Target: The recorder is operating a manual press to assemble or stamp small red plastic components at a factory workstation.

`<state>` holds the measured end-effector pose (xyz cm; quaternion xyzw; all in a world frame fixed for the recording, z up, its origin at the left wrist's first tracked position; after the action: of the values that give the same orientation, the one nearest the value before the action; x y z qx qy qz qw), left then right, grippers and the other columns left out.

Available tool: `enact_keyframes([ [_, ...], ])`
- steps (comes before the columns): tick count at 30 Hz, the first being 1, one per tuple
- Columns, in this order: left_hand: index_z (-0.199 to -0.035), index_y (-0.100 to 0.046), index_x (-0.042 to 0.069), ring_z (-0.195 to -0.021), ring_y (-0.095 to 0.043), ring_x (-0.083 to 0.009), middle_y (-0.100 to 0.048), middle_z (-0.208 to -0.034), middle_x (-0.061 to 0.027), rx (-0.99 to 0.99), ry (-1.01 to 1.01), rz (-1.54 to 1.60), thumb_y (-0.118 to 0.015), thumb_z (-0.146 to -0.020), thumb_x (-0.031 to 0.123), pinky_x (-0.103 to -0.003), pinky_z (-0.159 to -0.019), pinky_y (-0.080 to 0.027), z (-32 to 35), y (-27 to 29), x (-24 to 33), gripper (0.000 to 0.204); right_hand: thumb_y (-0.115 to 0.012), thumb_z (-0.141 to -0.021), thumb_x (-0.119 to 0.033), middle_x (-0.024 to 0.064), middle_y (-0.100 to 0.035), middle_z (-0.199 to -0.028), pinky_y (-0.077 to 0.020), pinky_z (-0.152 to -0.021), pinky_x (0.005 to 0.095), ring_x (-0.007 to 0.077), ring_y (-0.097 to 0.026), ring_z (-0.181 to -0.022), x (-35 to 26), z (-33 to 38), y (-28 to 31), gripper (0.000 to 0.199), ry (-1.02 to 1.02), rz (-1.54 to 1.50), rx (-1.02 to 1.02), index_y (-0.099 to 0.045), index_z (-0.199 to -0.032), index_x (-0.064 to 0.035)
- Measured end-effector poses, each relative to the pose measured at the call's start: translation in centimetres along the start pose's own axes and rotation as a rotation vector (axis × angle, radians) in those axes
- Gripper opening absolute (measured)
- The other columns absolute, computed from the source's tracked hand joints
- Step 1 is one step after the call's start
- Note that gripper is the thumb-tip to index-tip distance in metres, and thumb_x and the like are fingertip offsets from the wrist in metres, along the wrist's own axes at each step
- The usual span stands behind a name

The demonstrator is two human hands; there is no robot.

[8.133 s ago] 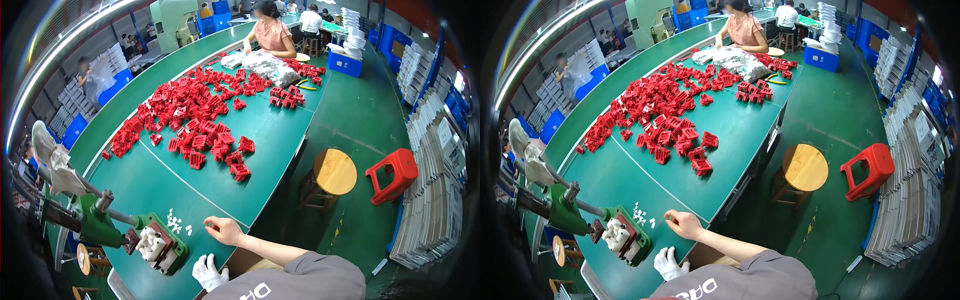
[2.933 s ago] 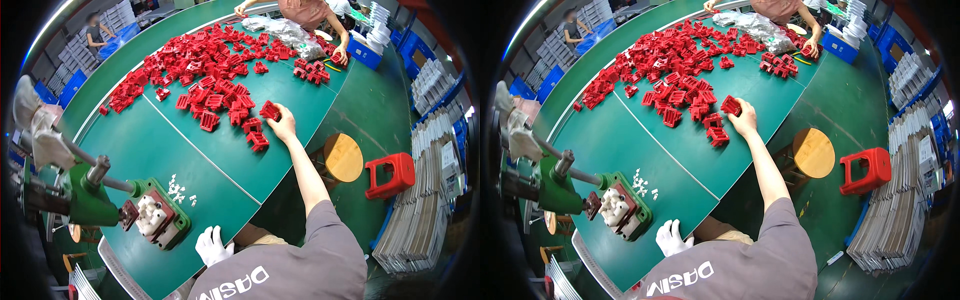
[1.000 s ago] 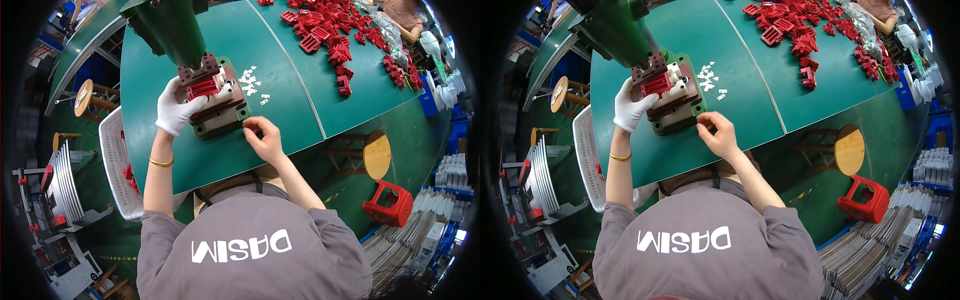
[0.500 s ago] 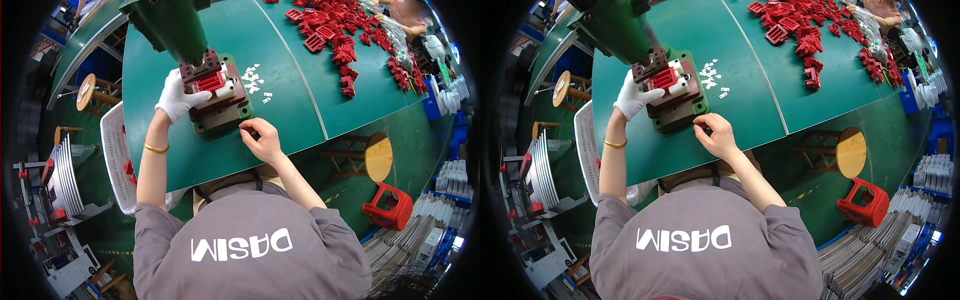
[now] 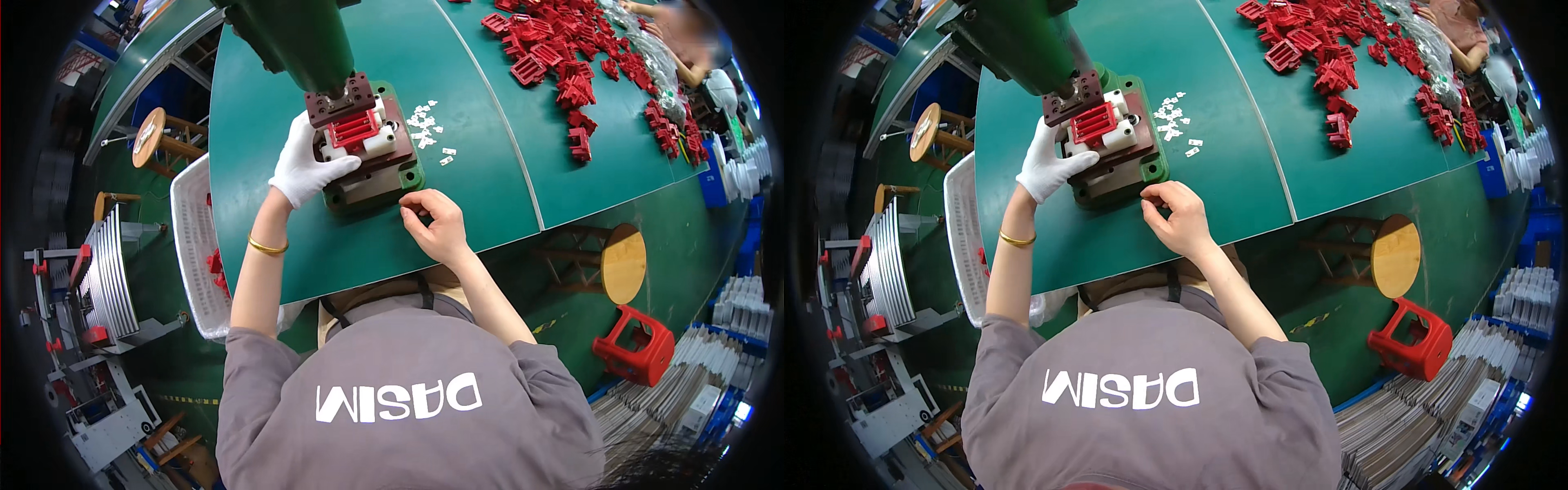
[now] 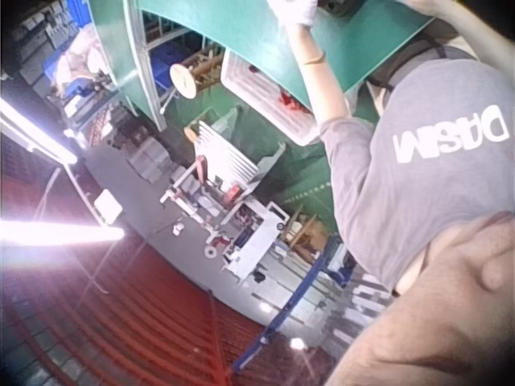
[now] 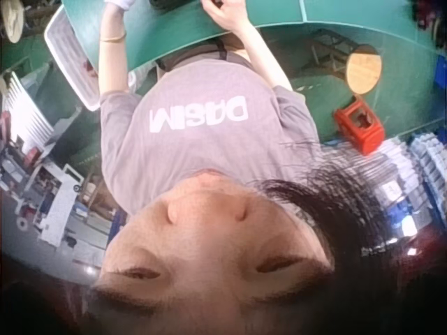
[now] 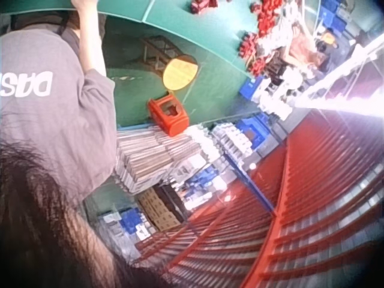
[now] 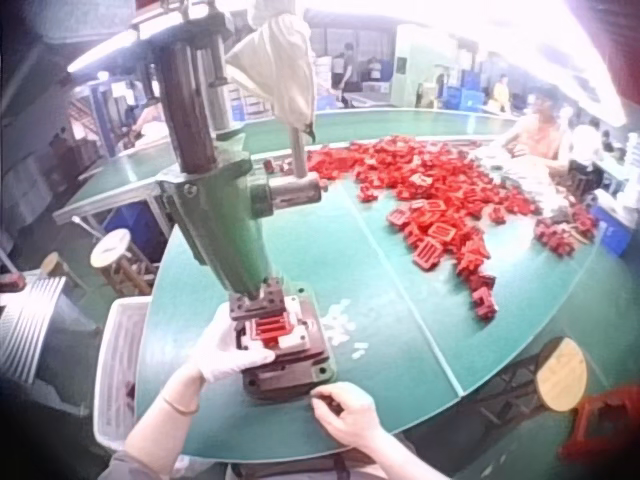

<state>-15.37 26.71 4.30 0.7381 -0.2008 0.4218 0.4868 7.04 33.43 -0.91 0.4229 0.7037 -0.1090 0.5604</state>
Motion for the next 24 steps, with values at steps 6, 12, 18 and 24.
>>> enact_keyframes([
  [6, -0.140, -0.039, 0.003, -0.129, -0.045, -0.0289, -0.043, -0.136, -0.0149, 0.024, 0.001, 0.078, -0.085, -0.068, 0.018, -0.040, -0.111, -0.037, 0.6, 0.0, -0.6, 0.087, -0.068, -0.083, -0.004, 0.0071, -0.067, -0.084, -0.0499, -0.066, 0.0273, 0.0179, -0.064, -0.074, -0.1, -0.1, -0.2, 0.010, 0.002, 0.006, 0.000, -0.068, -0.093, -0.0025],
  [12, -0.139, -0.042, 0.005, -0.127, -0.049, -0.0288, -0.049, -0.133, -0.0132, 0.019, 0.033, 0.101, -0.086, -0.068, 0.019, -0.038, -0.110, -0.038, 0.7, 0.5, -1.2, 0.085, -0.068, -0.083, -0.004, 0.0070, -0.067, -0.082, -0.0499, -0.065, 0.0277, 0.0181, -0.064, -0.074, -0.1, -0.3, -0.4, 0.010, 0.016, 0.008, 0.003, -0.068, -0.093, -0.0027],
  [18, -0.134, -0.047, 0.010, -0.124, -0.050, -0.0299, -0.048, -0.136, -0.0131, 0.163, -0.019, -0.225, -0.089, -0.064, 0.024, -0.038, -0.105, -0.044, 0.3, -0.6, 0.3, 0.083, -0.068, -0.081, -0.005, 0.0073, -0.066, -0.079, -0.0510, -0.064, 0.0311, 0.0207, -0.064, -0.071, -0.4, -0.5, -0.6, 0.008, 0.013, 0.083, 0.022, -0.067, -0.088, -0.0024],
  [24, -0.140, -0.040, 0.007, -0.122, -0.051, -0.0252, -0.050, -0.134, -0.0104, 0.099, 0.003, 0.013, -0.091, -0.063, 0.021, -0.038, -0.106, -0.042, 0.6, 0.3, 1.5, 0.094, -0.067, -0.082, -0.003, 0.0080, -0.066, -0.079, -0.0499, -0.063, 0.0297, 0.0195, -0.063, -0.069, 0.4, 0.1, -0.3, 0.005, -0.025, -0.042, 0.099, -0.068, -0.087, -0.0014],
])
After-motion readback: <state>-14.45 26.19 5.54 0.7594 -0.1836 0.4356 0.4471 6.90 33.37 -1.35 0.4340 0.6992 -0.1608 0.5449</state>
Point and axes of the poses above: each hand's wrist, its own z-axis away from the middle knuckle, its own y-axis out of the back of the hand, x = y × z, the point moved 7 cm from there along -z, towards the middle knuckle
